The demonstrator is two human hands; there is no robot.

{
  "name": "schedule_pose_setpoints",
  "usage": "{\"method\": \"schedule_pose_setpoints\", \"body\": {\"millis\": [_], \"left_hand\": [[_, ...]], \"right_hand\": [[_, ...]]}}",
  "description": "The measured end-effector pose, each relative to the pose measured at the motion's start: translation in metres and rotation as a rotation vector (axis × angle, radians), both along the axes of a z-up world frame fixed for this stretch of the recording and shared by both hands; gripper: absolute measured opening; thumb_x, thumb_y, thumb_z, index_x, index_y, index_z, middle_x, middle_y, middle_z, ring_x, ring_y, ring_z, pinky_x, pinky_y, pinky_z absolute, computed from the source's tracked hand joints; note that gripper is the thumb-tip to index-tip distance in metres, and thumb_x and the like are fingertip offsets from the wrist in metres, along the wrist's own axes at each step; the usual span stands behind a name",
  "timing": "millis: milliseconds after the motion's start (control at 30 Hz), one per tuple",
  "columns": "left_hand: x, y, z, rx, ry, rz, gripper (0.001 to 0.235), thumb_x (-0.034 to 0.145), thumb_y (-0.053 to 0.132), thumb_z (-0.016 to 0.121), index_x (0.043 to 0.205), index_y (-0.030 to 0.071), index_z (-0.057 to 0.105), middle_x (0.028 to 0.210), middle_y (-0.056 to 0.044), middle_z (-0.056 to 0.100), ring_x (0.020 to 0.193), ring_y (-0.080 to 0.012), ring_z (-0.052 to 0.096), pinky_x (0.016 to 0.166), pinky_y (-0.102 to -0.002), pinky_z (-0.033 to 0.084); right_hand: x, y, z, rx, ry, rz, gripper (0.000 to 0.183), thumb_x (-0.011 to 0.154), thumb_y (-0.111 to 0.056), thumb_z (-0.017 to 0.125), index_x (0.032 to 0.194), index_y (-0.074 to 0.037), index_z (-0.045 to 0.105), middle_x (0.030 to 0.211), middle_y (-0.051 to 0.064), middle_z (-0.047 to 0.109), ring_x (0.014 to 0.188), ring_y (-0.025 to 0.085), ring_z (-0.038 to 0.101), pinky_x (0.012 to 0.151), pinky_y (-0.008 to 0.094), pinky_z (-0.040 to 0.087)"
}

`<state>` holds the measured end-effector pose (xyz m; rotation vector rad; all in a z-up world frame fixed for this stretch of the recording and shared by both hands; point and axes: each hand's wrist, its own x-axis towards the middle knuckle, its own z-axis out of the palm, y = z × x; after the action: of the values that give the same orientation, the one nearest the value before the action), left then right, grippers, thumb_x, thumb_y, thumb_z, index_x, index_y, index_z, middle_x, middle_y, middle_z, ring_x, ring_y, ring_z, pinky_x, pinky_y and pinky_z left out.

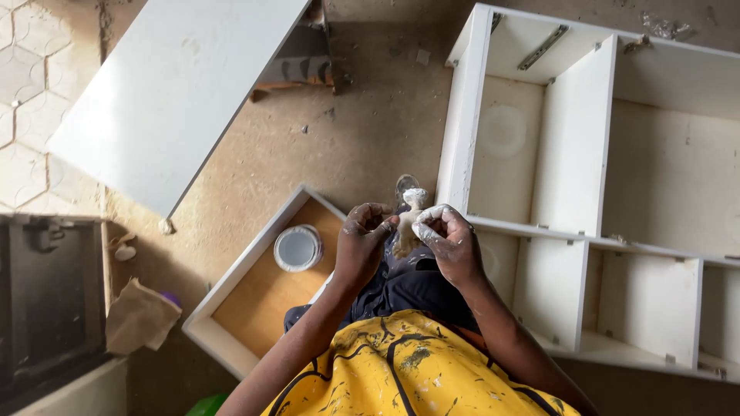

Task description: Applying white filler to the edges of a cabinet and smoothing it with a rag.

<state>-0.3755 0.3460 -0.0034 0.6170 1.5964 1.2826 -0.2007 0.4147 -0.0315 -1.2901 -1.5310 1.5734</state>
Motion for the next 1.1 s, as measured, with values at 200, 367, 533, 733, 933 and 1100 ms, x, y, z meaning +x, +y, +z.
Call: {"method": "schedule_pose_setpoints", "body": {"millis": [200,367,533,733,933,1100], "left_hand": [[-0.001,0.16,-0.024,-0.086,-0.031,0.053,0.025,0.086,0.008,0.065,0.11,0.006,0.073,0.084,-0.007,0.063,0.084,-0.0158,0.062,0.08,-0.033,0.052],[0.006,0.293,0.005,-0.047,-0.058,0.071,0.027,0.083,0.004,0.06,0.108,0.002,0.072,0.081,-0.01,0.063,0.084,-0.0182,0.062,0.079,-0.035,0.052],[-0.004,0.391,0.029,-0.006,-0.059,0.013,0.027,0.086,0.004,0.064,0.111,0.0,0.072,0.088,-0.014,0.069,0.09,-0.0184,0.066,0.085,-0.037,0.053],[-0.015,0.5,0.06,0.002,-0.072,-0.214,0.032,0.099,0.031,0.065,0.098,0.001,0.075,0.073,-0.011,0.062,0.077,-0.0162,0.058,0.073,-0.034,0.05],[-0.031,0.593,0.051,-0.003,-0.087,-0.42,0.043,0.097,0.047,0.069,0.087,0.006,0.075,0.06,-0.011,0.068,0.069,-0.0145,0.06,0.073,-0.03,0.049],[-0.066,0.687,-0.021,0.004,-0.215,-0.444,0.041,0.1,0.034,0.07,0.073,0.004,0.065,0.049,-0.013,0.06,0.041,-0.0138,0.055,0.047,-0.024,0.045]], "right_hand": [[-0.007,0.188,-0.013,-0.016,-0.028,0.033,0.012,0.092,-0.005,0.074,0.102,0.001,0.07,0.07,0.012,0.068,0.067,0.015,0.063,0.068,0.032,0.056],[-0.014,0.329,0.019,-0.007,0.051,0.091,0.015,0.092,-0.003,0.073,0.103,0.005,0.067,0.07,0.019,0.069,0.065,0.021,0.069,0.067,0.035,0.059],[-0.019,0.414,0.045,0.024,0.13,0.056,0.014,0.092,-0.001,0.073,0.102,0.007,0.066,0.073,0.023,0.07,0.066,0.022,0.069,0.068,0.036,0.06],[-0.017,0.483,0.053,0.083,0.069,-0.036,0.014,0.092,-0.004,0.075,0.102,0.003,0.068,0.073,0.016,0.069,0.068,0.015,0.064,0.065,0.032,0.057],[-0.043,0.543,0.076,0.084,-0.018,-0.155,0.021,0.09,-0.009,0.078,0.106,0.0,0.067,0.072,0.012,0.068,0.066,0.014,0.063,0.064,0.033,0.056],[-0.08,0.62,0.049,0.055,-0.117,-0.255,0.015,0.085,-0.01,0.084,0.094,-0.005,0.073,0.079,0.011,0.071,0.071,0.013,0.063,0.071,0.032,0.057]]}}
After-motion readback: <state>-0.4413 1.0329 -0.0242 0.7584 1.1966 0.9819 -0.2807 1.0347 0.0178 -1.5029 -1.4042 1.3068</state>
